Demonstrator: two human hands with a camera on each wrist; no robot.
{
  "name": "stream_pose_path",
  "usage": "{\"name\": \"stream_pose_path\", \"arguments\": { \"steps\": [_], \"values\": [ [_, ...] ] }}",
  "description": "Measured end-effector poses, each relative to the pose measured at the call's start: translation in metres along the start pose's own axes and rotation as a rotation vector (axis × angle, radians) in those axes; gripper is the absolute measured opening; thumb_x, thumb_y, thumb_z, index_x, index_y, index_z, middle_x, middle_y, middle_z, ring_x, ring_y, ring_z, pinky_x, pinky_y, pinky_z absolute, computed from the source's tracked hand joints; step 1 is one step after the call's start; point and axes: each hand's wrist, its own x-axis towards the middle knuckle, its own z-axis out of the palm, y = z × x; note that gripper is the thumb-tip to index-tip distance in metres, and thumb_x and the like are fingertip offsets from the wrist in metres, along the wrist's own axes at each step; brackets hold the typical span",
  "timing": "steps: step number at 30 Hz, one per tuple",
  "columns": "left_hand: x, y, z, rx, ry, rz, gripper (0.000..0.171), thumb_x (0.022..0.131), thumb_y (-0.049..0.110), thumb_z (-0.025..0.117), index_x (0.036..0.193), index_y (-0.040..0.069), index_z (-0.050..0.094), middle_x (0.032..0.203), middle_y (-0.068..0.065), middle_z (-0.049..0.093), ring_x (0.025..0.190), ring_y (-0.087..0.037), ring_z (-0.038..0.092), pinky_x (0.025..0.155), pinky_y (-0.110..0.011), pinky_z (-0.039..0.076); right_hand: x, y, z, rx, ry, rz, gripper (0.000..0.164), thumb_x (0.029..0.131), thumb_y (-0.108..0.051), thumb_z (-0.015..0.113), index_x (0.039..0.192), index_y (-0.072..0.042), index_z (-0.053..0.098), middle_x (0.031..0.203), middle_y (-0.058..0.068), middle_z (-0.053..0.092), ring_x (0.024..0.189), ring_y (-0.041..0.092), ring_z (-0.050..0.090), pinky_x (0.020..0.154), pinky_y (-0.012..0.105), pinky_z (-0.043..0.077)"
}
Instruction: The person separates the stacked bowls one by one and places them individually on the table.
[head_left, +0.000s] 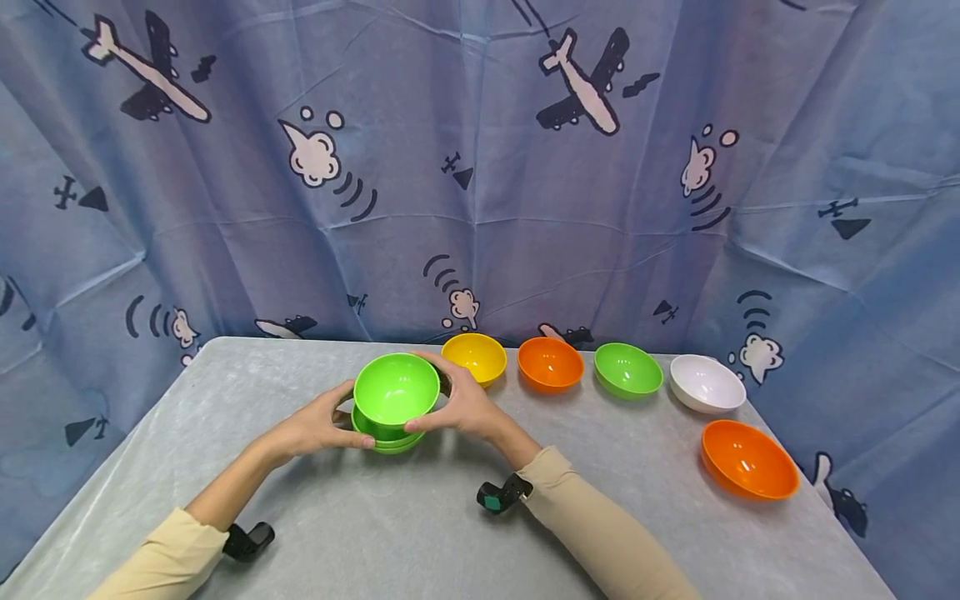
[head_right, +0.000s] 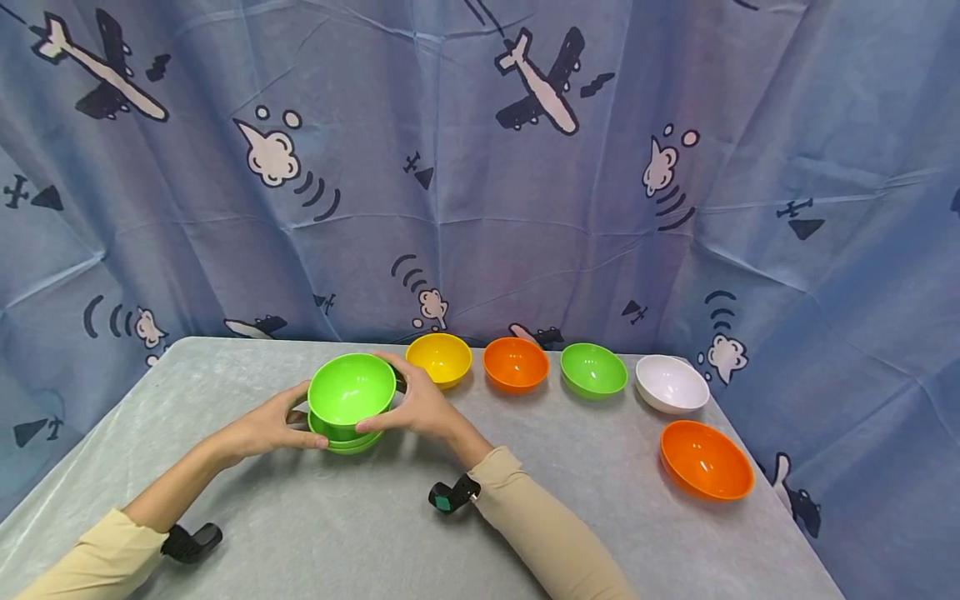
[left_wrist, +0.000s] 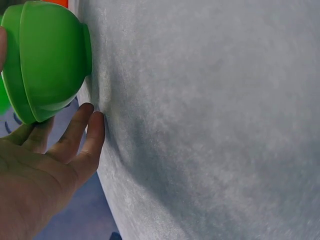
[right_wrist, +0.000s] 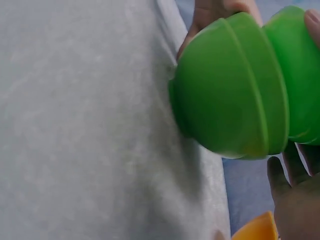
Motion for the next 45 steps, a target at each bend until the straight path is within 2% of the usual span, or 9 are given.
{"name": "stream_pose_path", "arguments": {
  "steps": [8,15,21,25,31,38,45],
  "values": [
    [0.000,-0.001,0.000,-0.008,0.000,-0.023,0.098,0.085,0.019,0.086,0.157,-0.003,0.023,0.153,-0.027,0.034,0.128,-0.050,0.049,0.095,-0.051,0.050,-0.001,-0.008,-0.008,0.082,-0.001,-0.048,0.093,0.066,0.009,0.091,0.148,-0.005,0.048,0.139,0.008,0.055,0.122,0.027,0.055,0.105,0.042,0.044],
    [-0.001,0.000,0.000,-0.005,-0.005,-0.005,0.098,0.086,0.018,0.085,0.159,0.000,0.022,0.159,-0.029,0.023,0.128,-0.053,0.047,0.094,-0.052,0.050,-0.013,-0.011,-0.020,0.125,0.008,-0.020,0.095,0.066,0.012,0.091,0.149,-0.006,0.047,0.142,0.009,0.053,0.125,0.028,0.054,0.105,0.043,0.044],
    [-0.002,0.000,-0.001,0.007,-0.009,0.000,0.097,0.086,0.017,0.085,0.159,0.000,0.023,0.159,-0.029,0.023,0.127,-0.053,0.049,0.094,-0.051,0.050,-0.022,-0.016,-0.033,0.169,0.022,0.012,0.095,0.069,0.008,0.090,0.151,-0.002,0.042,0.146,0.014,0.047,0.128,0.032,0.049,0.106,0.044,0.043],
    [-0.002,0.000,-0.001,-0.006,-0.005,-0.002,0.097,0.086,0.016,0.085,0.158,-0.001,0.024,0.158,-0.028,0.026,0.128,-0.052,0.048,0.093,-0.049,0.051,-0.027,-0.022,-0.043,0.154,0.037,0.008,0.094,0.071,0.002,0.092,0.151,-0.002,0.043,0.147,0.013,0.045,0.128,0.032,0.048,0.105,0.041,0.044],
    [-0.001,0.001,0.000,0.009,-0.004,-0.009,0.097,0.085,0.018,0.086,0.158,-0.001,0.024,0.158,-0.029,0.024,0.127,-0.051,0.050,0.093,-0.048,0.051,-0.034,-0.023,-0.056,0.123,0.053,-0.010,0.093,0.070,0.006,0.091,0.151,-0.004,0.044,0.148,0.011,0.046,0.128,0.033,0.049,0.103,0.043,0.046],
    [-0.001,0.001,0.000,0.023,-0.007,-0.011,0.097,0.086,0.020,0.085,0.158,-0.001,0.024,0.158,-0.029,0.025,0.127,-0.053,0.048,0.095,-0.052,0.050,-0.049,-0.022,-0.069,0.081,0.091,0.051,0.102,0.070,0.001,0.093,0.155,0.000,0.036,0.151,0.010,0.044,0.131,0.031,0.047,0.104,0.039,0.044],
    [-0.001,0.001,0.000,0.022,-0.006,-0.008,0.097,0.086,0.020,0.085,0.158,-0.001,0.024,0.158,-0.031,0.022,0.127,-0.053,0.049,0.094,-0.052,0.050,-0.063,-0.022,-0.080,0.041,0.121,0.089,0.101,0.069,0.001,0.093,0.154,0.000,0.038,0.149,0.013,0.045,0.130,0.033,0.047,0.104,0.036,0.045]
  ]
}}
